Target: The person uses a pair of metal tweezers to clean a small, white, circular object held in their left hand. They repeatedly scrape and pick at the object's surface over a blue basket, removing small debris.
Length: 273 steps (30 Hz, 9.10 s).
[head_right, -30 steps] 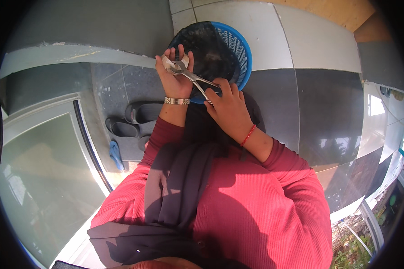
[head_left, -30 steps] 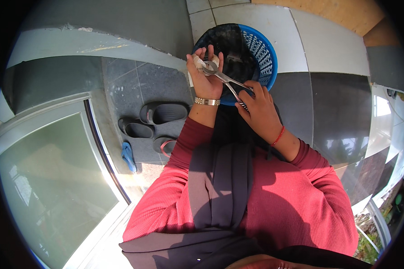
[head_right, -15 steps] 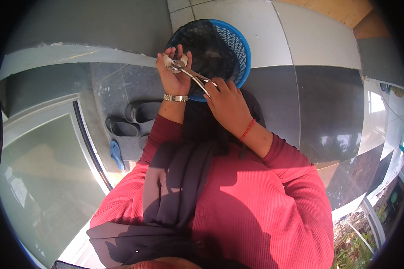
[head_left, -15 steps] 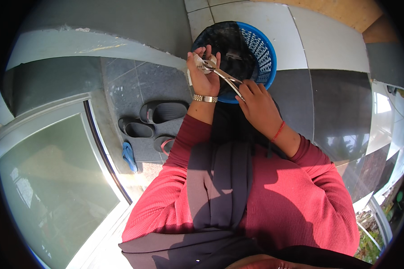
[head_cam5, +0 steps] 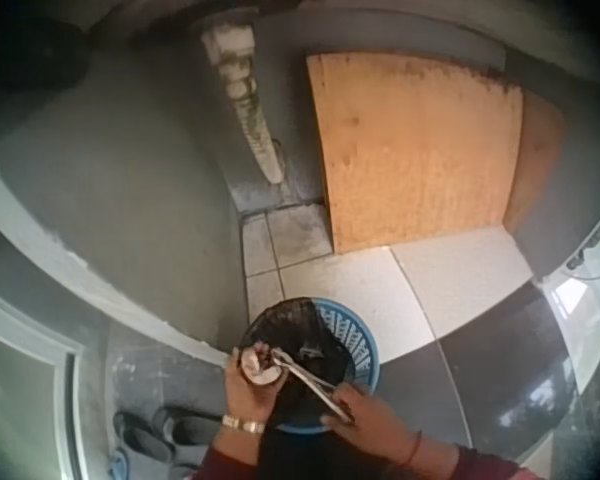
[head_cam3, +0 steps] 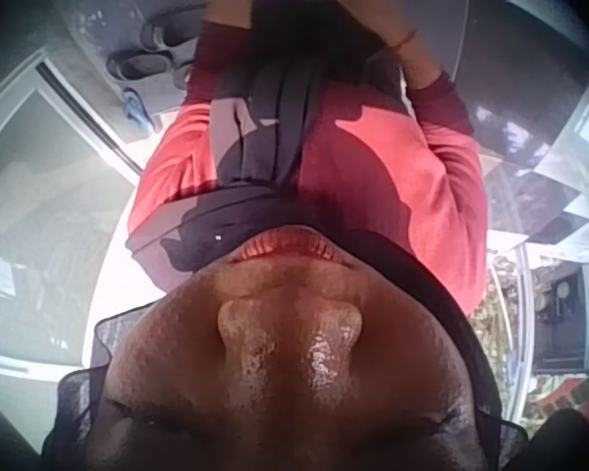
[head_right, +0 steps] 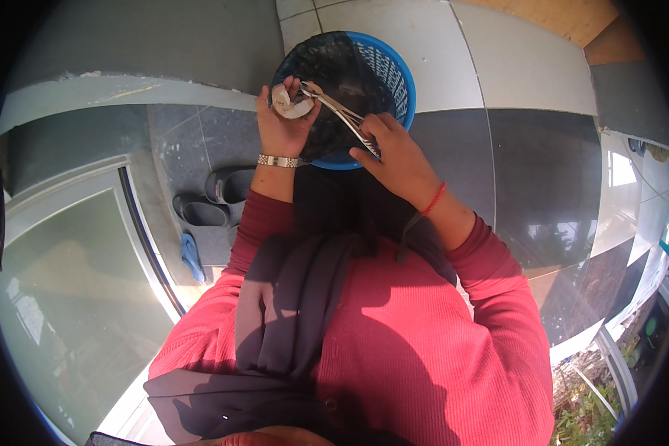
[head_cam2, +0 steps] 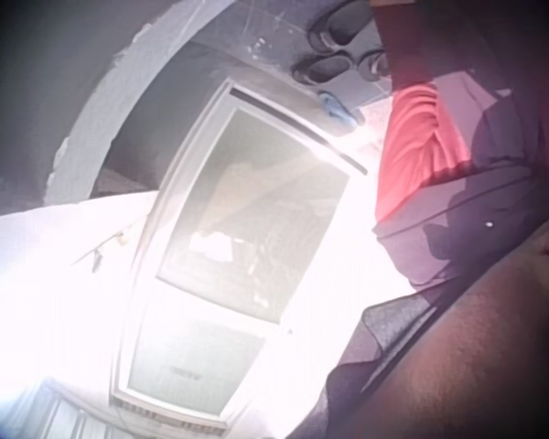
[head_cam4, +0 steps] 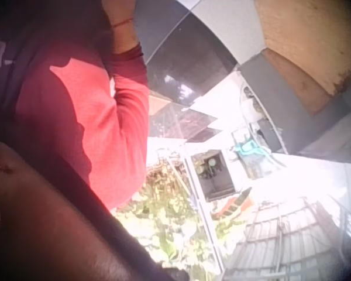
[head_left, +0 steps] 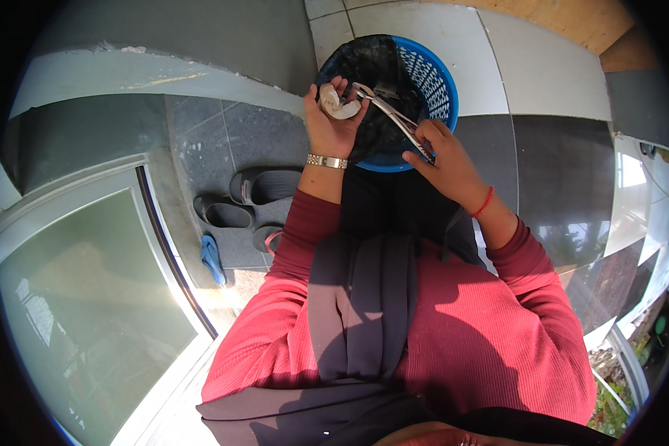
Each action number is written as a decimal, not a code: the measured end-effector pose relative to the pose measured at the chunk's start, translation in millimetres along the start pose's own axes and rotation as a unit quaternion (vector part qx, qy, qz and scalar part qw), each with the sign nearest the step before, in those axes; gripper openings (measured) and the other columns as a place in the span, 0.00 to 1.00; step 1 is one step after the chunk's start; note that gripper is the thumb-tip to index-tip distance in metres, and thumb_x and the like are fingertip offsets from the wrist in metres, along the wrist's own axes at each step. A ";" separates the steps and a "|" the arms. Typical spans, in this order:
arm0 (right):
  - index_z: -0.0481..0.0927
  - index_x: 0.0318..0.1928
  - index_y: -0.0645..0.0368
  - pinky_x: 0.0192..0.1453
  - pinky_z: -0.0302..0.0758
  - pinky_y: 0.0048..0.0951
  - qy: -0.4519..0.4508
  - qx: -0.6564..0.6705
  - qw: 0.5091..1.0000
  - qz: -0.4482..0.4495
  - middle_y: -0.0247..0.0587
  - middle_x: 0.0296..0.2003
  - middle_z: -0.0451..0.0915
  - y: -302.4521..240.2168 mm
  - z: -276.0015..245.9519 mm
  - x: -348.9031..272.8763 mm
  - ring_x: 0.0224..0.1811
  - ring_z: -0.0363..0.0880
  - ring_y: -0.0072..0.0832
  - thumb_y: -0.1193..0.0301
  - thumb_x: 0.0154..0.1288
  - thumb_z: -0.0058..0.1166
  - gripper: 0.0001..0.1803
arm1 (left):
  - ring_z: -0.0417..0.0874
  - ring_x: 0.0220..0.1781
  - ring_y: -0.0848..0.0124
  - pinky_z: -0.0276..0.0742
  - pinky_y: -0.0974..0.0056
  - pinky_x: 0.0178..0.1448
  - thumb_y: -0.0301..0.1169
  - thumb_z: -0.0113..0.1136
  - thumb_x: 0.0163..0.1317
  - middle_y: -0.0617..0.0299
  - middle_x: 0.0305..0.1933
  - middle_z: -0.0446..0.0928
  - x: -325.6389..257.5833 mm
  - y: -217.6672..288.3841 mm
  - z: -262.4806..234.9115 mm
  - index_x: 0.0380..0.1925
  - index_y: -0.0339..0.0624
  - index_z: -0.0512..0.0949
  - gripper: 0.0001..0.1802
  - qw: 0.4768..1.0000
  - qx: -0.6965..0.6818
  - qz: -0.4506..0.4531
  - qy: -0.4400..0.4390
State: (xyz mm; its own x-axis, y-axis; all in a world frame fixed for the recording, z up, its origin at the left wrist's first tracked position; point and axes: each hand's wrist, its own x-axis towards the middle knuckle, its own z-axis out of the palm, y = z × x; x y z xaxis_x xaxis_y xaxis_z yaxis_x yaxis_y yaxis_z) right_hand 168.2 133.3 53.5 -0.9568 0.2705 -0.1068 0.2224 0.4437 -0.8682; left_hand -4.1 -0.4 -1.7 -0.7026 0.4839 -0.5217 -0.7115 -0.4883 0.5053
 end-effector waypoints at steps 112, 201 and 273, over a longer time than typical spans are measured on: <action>0.73 0.48 0.55 0.41 0.72 0.34 0.061 -0.535 0.816 -0.211 0.33 0.39 0.73 5.7 -46.2 19.1 0.41 0.74 0.28 0.50 0.59 0.55 0.25 | 0.83 0.46 0.51 0.86 0.63 0.28 0.46 0.46 0.66 0.42 0.51 0.76 -5.9 9.7 6.5 0.51 0.31 0.69 0.27 0.959 0.049 -0.260 -0.106; 0.75 0.52 0.39 0.46 0.72 0.47 -0.067 -0.337 0.932 -0.114 0.36 0.48 0.68 11.5 -46.9 8.5 0.50 0.70 0.37 0.69 0.51 0.59 0.24 | 0.81 0.50 0.47 0.87 0.62 0.31 0.43 0.45 0.65 0.43 0.61 0.69 -9.4 8.6 0.2 0.53 0.29 0.68 0.27 0.956 0.021 -0.266 -0.120; 0.73 0.51 0.40 0.45 0.70 0.41 -0.046 -0.441 0.872 -0.206 0.30 0.51 0.69 5.3 -51.2 7.8 0.48 0.70 0.34 0.69 0.49 0.60 0.25 | 0.81 0.50 0.51 0.88 0.61 0.32 0.46 0.45 0.64 0.42 0.57 0.73 -11.3 7.7 -5.2 0.50 0.25 0.69 0.29 0.950 -0.020 -0.279 -0.142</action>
State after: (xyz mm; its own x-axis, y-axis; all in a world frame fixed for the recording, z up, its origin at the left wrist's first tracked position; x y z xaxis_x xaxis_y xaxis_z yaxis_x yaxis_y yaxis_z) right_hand 171.5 181.5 72.8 -0.9916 -0.1179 0.0524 -0.1240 0.9830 -0.1356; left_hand -1.6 -13.4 4.5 -0.1956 0.8485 -0.4918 -0.9768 -0.1237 0.1750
